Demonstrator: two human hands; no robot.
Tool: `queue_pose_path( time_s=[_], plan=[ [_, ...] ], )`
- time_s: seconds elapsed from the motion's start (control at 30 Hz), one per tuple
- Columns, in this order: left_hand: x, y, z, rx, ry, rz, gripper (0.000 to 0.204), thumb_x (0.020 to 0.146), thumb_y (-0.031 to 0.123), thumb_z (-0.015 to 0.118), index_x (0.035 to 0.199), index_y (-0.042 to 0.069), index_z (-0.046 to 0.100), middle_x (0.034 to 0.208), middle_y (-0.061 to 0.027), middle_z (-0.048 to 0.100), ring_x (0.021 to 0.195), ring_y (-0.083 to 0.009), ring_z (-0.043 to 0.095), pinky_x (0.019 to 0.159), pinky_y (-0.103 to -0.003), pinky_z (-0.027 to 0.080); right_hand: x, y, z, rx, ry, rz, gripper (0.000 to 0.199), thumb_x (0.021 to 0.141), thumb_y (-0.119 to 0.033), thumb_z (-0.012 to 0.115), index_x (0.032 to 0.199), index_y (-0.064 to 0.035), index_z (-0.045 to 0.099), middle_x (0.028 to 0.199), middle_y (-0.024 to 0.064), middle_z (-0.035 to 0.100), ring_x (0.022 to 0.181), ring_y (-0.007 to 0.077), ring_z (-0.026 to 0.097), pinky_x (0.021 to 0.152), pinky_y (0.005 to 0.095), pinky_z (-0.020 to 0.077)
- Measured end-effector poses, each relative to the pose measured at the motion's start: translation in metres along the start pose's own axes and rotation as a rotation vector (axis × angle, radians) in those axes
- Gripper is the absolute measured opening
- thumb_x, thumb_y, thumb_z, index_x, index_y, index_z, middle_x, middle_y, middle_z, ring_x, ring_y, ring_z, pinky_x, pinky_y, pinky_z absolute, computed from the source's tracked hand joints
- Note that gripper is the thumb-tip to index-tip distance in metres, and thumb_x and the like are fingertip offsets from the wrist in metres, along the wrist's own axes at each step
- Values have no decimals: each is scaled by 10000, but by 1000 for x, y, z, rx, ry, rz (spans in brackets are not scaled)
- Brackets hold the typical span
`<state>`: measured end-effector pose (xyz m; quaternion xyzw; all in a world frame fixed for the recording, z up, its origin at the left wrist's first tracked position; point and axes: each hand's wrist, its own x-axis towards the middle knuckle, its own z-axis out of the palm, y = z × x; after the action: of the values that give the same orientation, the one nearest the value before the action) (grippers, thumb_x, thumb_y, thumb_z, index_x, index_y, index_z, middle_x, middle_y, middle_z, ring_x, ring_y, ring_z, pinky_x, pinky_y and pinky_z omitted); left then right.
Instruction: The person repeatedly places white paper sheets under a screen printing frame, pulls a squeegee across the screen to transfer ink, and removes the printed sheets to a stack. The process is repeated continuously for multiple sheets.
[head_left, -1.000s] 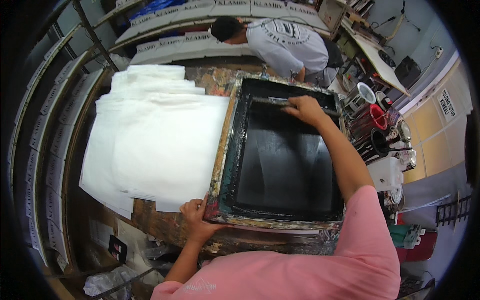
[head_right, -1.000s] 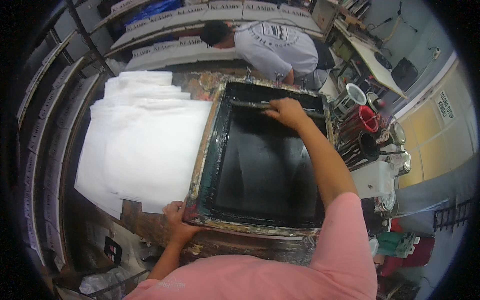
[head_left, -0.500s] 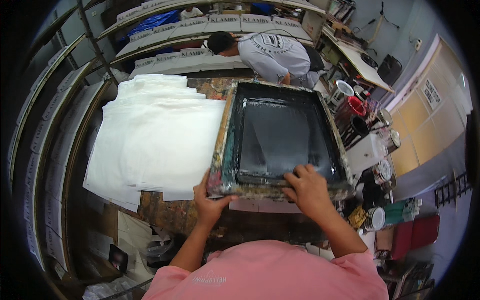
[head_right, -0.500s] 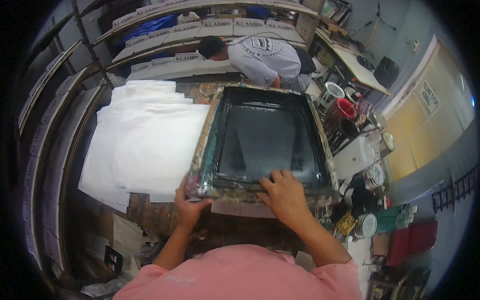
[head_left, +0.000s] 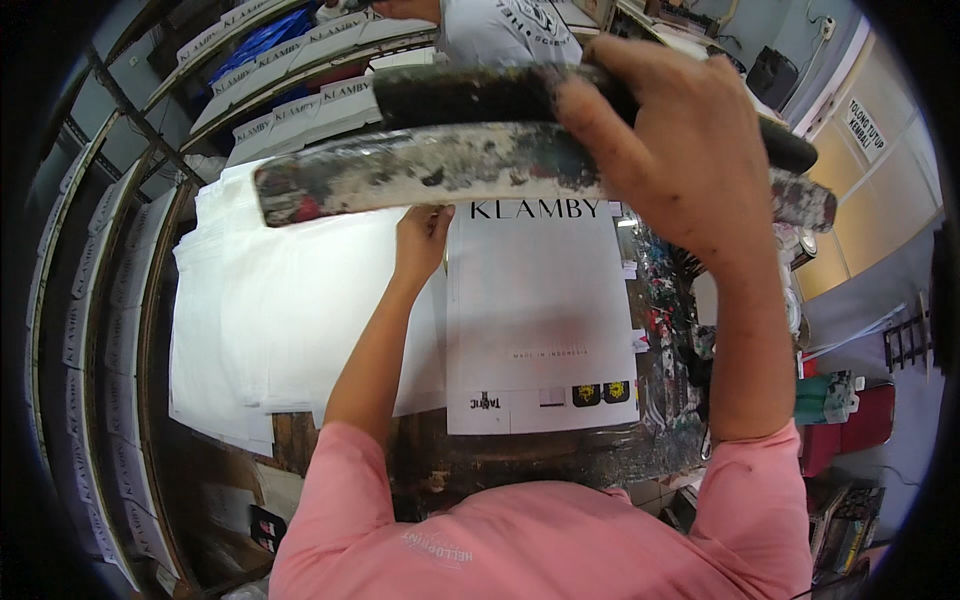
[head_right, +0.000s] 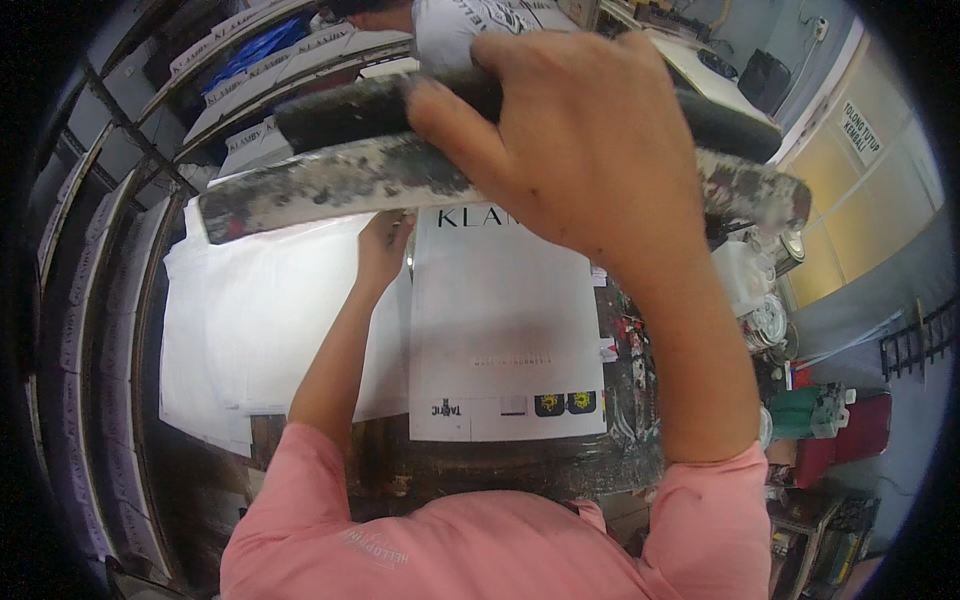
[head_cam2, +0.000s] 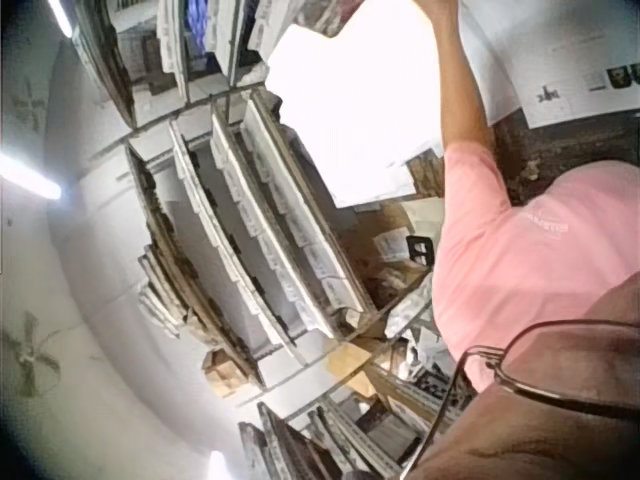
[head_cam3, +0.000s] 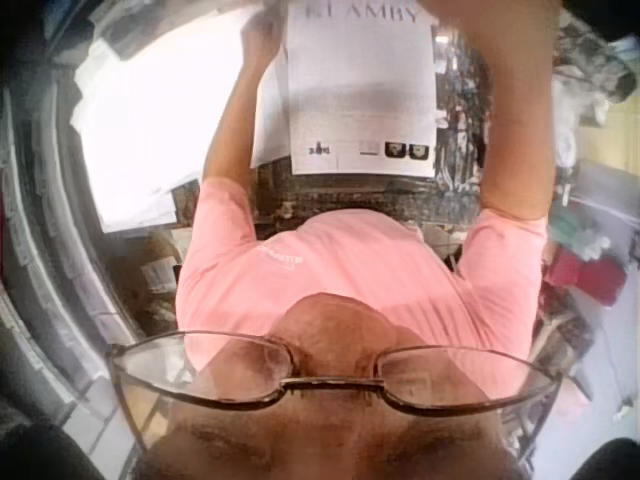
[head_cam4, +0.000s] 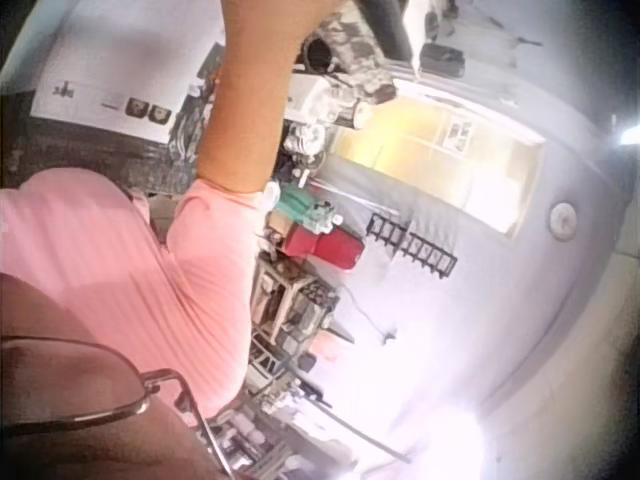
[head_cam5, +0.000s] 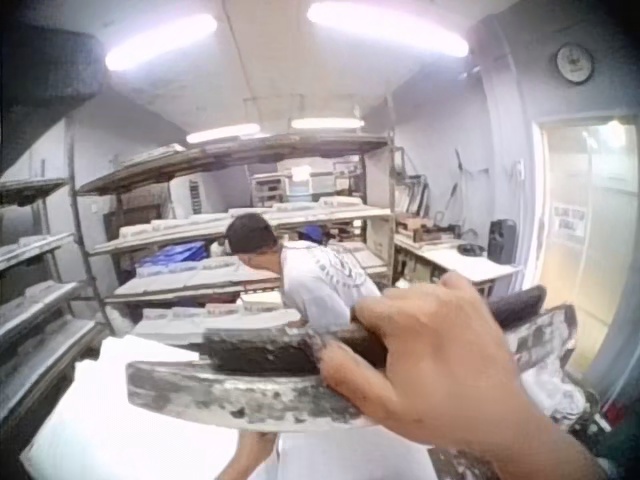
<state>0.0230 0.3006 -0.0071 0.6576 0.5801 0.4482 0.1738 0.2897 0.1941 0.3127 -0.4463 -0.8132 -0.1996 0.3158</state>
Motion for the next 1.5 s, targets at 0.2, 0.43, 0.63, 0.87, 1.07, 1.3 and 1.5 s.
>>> queue_pose_path(
  time_s=[0.2,0.43,0.63,0.87,1.07,1.3,1.5],
  plan=[
    [86,-89,75,273,-122,227,225,986,97,697,1186,5,742,1208,-282,723,1169,-481,656,1019,-518,525,26,20,-9,179,-42,-8,493,990,-465,612,923,14,704,746,196,690,753,406,688,792,484,515],
    [112,-69,44,-206,-254,-39,194,1007,181,753,1056,-5,729,857,-58,713,794,-197,672,741,-363,559,36,34,3,162,-11,-58,480,983,-465,642,996,7,728,800,214,694,772,418,682,777,487,510],
    [43,-60,-92,-230,-97,-536,185,1012,185,748,976,6,721,722,-24,646,621,-100,560,573,-271,431,30,19,4,132,42,-17,481,977,-466,669,1061,0,752,849,229,702,780,424,678,759,484,509],
    [-112,-150,-232,-147,446,-374,196,1034,238,752,1064,45,733,761,-13,684,650,-73,601,596,-241,472,-7,10,14,42,170,-39,486,994,-451,675,1120,8,775,879,258,716,842,467,679,843,485,523],
    [-96,-202,-345,313,685,-581,384,1037,334,738,1212,-7,719,924,-153,755,814,-265,716,752,-383,560,-7,3,9,36,69,43,493,994,-465,674,1080,13,758,958,241,744,944,444,688,925,499,498],
    [-183,-12,-170,545,8,223,803,894,467,856,1507,25,585,1488,-196,627,1409,-433,543,1290,-627,224,-26,-14,2,-42,-65,100,505,992,-442,684,1180,21,760,1070,245,758,1045,446,677,1015,490,470],
    [-259,66,-59,592,-498,146,1238,755,911,683,1659,104,428,1744,-237,313,1617,-504,232,1307,-675,101,-19,-14,-1,39,114,-21,527,975,-484,649,960,34,746,803,242,722,766,431,714,788,511,556]
  ],
)
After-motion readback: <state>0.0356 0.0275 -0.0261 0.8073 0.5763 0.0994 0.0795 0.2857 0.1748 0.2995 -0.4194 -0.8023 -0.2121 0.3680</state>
